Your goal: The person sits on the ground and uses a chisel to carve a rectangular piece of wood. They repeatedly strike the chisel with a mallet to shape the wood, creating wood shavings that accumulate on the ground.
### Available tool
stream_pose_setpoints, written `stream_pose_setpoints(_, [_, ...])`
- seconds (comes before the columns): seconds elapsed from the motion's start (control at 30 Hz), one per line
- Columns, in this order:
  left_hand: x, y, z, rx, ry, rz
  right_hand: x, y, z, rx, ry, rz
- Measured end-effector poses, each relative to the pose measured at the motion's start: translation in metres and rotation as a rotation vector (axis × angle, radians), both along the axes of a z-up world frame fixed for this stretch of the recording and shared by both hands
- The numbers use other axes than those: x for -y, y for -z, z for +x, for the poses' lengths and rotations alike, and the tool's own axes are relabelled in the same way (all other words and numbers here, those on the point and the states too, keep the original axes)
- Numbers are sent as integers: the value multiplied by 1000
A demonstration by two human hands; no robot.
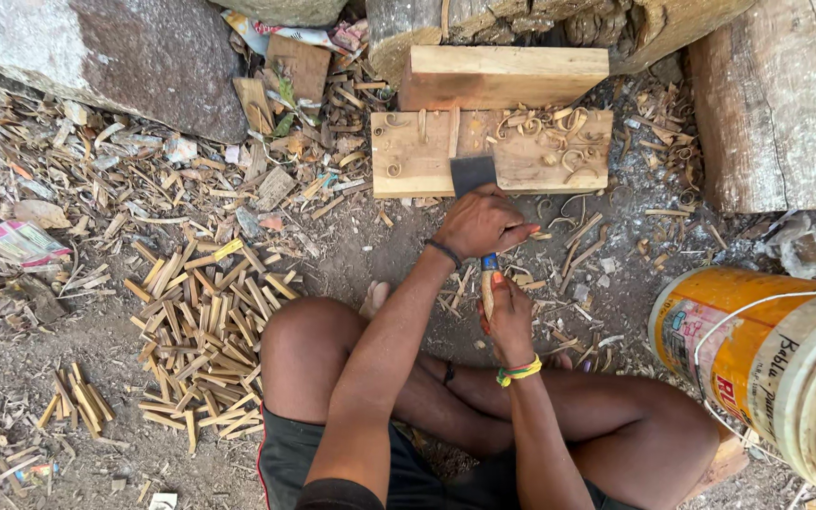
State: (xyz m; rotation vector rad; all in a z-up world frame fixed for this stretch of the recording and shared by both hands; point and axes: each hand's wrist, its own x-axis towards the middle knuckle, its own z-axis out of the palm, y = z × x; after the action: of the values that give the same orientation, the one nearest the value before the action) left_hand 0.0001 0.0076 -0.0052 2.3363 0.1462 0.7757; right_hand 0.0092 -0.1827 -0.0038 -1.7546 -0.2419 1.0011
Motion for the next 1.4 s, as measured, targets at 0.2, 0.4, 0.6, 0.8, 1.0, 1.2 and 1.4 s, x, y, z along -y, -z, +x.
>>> stream_pose_setpoints(0.2, [-5, 6, 1, -176, -32, -49, -6, -9, -9, 142, -57, -88])
stream_pose_setpoints(0.4, [-7, 19, 4, -175, -60, -43, -9, 7, -13, 218, -64, -92])
stream_pose_setpoints(0.6, [-14, 32, 6, -111, -10, -20, -16, 18, -18, 151, -15, -90])
stream_pose_setpoints(0.8, [-23, 38, 10, -78, -24, 42, -23, 31, -14, 158, -17, -30])
stream_pose_setpoints(1.0, [-60, 55, 39, -121, 80, -29, -48, 42, 5, 164, -3, 24])
stream_pose_setpoints(1.2, [-76, 47, 46, -164, -37, 51, -74, 57, 14, 43, 31, 99])
stream_pose_setpoints(1.4, [-62, 35, 40, -173, -114, 129, -70, 67, 16, -121, 53, 120])
